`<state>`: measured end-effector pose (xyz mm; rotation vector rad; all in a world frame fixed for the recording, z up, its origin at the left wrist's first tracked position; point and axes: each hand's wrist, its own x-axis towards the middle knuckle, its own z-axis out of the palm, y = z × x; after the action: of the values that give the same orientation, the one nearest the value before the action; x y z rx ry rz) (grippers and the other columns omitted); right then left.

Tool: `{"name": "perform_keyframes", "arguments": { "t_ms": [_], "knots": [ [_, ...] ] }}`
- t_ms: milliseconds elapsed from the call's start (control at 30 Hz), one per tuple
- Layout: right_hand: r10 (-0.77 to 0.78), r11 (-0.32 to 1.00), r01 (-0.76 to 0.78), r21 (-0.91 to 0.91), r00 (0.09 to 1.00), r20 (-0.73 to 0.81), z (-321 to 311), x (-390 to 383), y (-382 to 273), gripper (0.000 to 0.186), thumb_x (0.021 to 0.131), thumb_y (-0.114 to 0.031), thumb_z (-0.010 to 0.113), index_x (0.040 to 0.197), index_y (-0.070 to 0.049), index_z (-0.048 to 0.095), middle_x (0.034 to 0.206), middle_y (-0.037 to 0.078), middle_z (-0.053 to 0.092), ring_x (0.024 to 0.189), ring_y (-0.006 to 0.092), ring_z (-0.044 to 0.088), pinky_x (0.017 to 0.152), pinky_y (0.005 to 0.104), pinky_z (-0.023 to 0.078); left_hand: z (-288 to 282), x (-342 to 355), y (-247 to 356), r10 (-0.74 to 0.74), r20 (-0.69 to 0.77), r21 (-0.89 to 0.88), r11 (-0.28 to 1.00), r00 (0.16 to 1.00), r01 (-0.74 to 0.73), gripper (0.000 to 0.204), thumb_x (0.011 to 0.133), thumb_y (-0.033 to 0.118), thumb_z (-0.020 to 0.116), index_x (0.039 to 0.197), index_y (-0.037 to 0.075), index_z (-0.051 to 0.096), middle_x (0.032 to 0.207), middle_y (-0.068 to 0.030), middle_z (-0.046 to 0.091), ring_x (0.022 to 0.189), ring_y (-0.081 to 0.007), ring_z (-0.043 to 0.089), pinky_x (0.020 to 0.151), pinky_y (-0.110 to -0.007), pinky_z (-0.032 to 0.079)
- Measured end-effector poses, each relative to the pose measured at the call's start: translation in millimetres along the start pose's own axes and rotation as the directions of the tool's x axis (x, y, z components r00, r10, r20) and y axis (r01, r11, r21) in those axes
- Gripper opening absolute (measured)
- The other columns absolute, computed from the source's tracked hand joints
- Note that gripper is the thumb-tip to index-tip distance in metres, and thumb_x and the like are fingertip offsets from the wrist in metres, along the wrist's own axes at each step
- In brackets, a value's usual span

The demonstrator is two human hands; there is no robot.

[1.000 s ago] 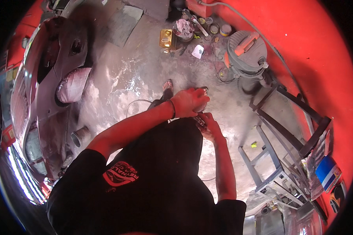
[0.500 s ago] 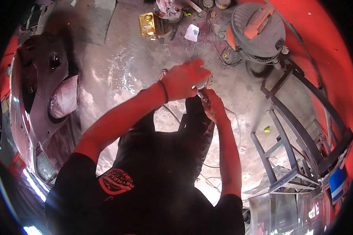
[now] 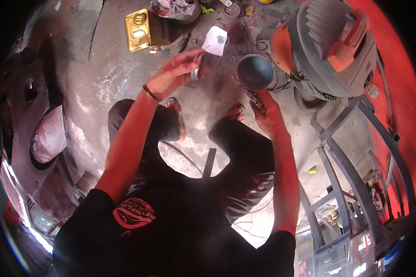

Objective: The person uses a spray gun to apply paint to a maroon car hood that is masked with newspaper and tape. After painting, the person walks to a work area, kneels, and pours thinner into the spray gun cup to clean it.

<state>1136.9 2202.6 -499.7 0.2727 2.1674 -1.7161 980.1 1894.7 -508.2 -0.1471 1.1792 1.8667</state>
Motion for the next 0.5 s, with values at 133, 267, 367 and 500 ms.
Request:
{"name": "perform_keyframes", "arguments": {
  "t_ms": [133,267,367,500],
  "knots": [
    [0.085,0.996,-0.084,0.016,0.996,-0.009,-7.8,23.7,15.8,0.052,0.098,0.004,0.062,0.149,-0.006,0.054,0.141,0.008,0.063,0.129,0.0158,0.056,0.108,0.0292,0.042,-77.1,29.7,-122.1,-0.312,-0.005,-0.479,0.835,0.95,0.271,0.053,0.101,0.044,0.067,0.142,0.012,0.057,0.132,-0.0099,0.065,0.116,-0.0307,0.068,0.102,-0.048,0.054],
    [0.136,0.991,-0.135,-0.027,0.99,0.045,-17.3,36.3,24.5,0.05,0.1,0.002,0.062,0.149,-0.004,0.053,0.139,0.008,0.061,0.128,0.014,0.054,0.106,0.0304,0.045,-134.8,61.4,-216.2,-0.509,0.069,-0.489,0.732,0.858,0.474,0.069,0.097,0.067,0.059,0.14,0.013,0.057,0.135,-0.0138,0.066,0.117,-0.0365,0.068,0.102,-0.054,0.052],
    [0.171,0.982,-0.166,-0.09,0.984,0.05,-19.0,40.0,12.2,0.048,0.101,-0.001,0.063,0.148,-0.003,0.054,0.135,0.009,0.062,0.125,0.0141,0.057,0.105,0.031,0.047,-135.5,86.3,-222.5,-0.58,-0.004,-0.426,0.738,0.815,0.523,0.068,0.099,0.069,0.054,0.146,0.019,0.054,0.14,-0.0133,0.063,0.126,-0.0381,0.062,0.108,-0.058,0.046],
    [0.161,0.981,-0.162,-0.108,0.987,-0.02,-17.3,37.3,6.9,0.049,0.1,-0.004,0.065,0.147,-0.001,0.054,0.13,0.009,0.066,0.118,0.0137,0.06,0.103,0.0303,0.049,-133.1,119.4,-228.4,-0.564,-0.216,-0.153,0.826,0.797,0.543,0.066,0.099,0.067,0.054,0.141,0.017,0.056,0.135,-0.015,0.066,0.119,-0.038,0.066,0.101,-0.057,0.051]
  ]
}}
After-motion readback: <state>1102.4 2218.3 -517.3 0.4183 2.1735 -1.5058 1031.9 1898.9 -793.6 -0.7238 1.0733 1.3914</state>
